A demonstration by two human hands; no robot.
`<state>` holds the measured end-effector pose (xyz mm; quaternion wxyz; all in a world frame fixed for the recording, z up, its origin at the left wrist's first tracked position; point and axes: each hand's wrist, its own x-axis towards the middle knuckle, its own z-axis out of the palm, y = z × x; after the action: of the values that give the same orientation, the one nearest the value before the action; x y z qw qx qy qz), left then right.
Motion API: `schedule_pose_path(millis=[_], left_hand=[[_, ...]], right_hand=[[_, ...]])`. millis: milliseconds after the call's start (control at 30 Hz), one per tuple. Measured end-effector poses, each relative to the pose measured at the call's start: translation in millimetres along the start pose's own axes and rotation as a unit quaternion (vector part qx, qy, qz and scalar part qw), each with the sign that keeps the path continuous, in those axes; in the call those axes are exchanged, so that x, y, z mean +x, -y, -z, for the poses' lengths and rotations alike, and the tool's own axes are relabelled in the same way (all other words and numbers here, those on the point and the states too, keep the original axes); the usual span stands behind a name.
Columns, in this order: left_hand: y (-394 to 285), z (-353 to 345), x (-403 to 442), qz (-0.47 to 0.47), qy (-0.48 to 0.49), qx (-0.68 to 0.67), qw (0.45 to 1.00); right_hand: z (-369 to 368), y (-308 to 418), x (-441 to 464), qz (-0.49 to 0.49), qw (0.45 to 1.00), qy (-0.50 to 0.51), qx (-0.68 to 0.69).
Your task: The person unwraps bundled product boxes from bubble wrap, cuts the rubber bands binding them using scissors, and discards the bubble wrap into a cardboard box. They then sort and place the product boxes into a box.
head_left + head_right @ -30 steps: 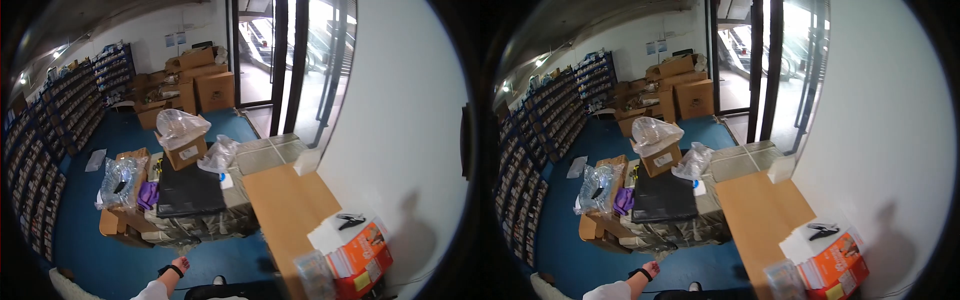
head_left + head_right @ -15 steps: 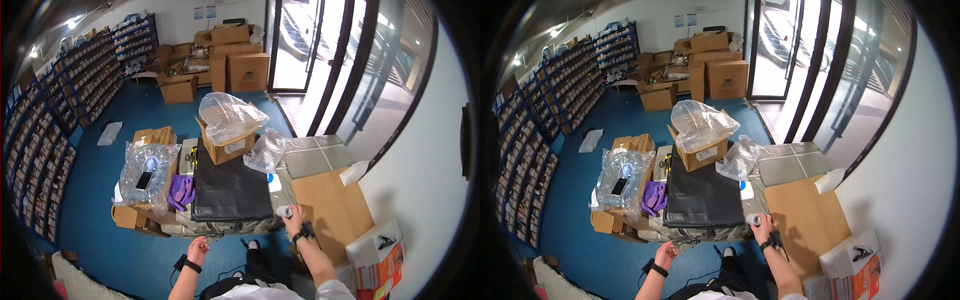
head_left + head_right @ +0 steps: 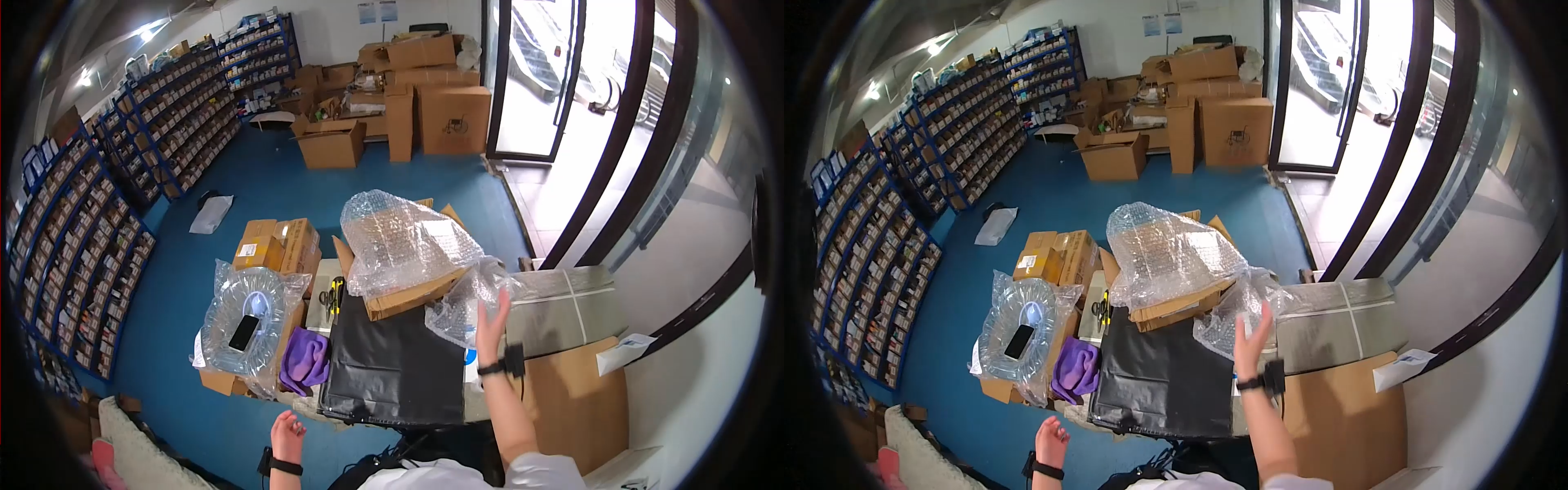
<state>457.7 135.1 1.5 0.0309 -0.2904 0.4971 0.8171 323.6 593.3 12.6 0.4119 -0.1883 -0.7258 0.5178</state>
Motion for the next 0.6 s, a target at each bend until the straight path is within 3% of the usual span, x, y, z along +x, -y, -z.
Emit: schedule_pose_path(millis=[33, 133, 200, 233, 300, 333, 433, 467, 500, 567, 600], left_hand=[[-5.0, -20.5, 0.0, -0.005, 0.019, -0.003, 1.000], [-14.7, -66.4, 7.2, -0.004, 0.071, 0.011, 0.997], [-24.8, -96.1, 3.8, -0.014, 0.083, 0.000, 0.996], [-27.6, -104.9, 5.9, -0.013, 0.092, 0.009, 0.996], [-31.4, -115.0, 11.3, -0.010, 0.110, 0.017, 0.994], [-31.1, -118.4, 14.9, -0.006, 0.109, 0.017, 0.994], [-33.4, -134.1, 29.2, -0.043, 0.151, 0.061, 0.986], [-35.8, -147.4, 33.0, -0.043, 0.152, 0.059, 0.986], [-37.7, -163.5, 36.3, -0.115, 0.171, 0.128, 0.970], [-39.7, -196.8, 43.6, -0.253, 0.209, 0.266, 0.906], [-42.2, -218.8, 46.2, -0.318, 0.227, 0.332, 0.858]], right_hand=[[-19.8, 17.2, 30.6, -0.036, 0.996, -0.031, 0.082], [-75.6, -4.2, 96.3, -0.073, 0.993, -0.083, 0.043], [-87.3, -10.8, 114.1, -0.113, 0.969, 0.090, -0.201], [-85.5, -14.5, 120.6, -0.115, 0.969, 0.088, -0.198], [-72.6, -7.6, 130.4, 0.042, 0.996, 0.081, -0.026], [-61.9, 3.1, 133.5, 0.027, 0.996, 0.030, 0.079], [-3.0, 30.0, 141.4, -0.026, 0.970, -0.133, 0.203], [18.3, -2.8, 150.1, -0.083, 0.949, -0.204, 0.224], [36.6, -7.6, 150.0, -0.063, 0.940, -0.276, 0.192], [82.5, -72.4, 140.6, -0.044, 0.941, -0.293, 0.166], [94.8, -87.1, 129.2, -0.056, 0.952, -0.288, 0.085]])
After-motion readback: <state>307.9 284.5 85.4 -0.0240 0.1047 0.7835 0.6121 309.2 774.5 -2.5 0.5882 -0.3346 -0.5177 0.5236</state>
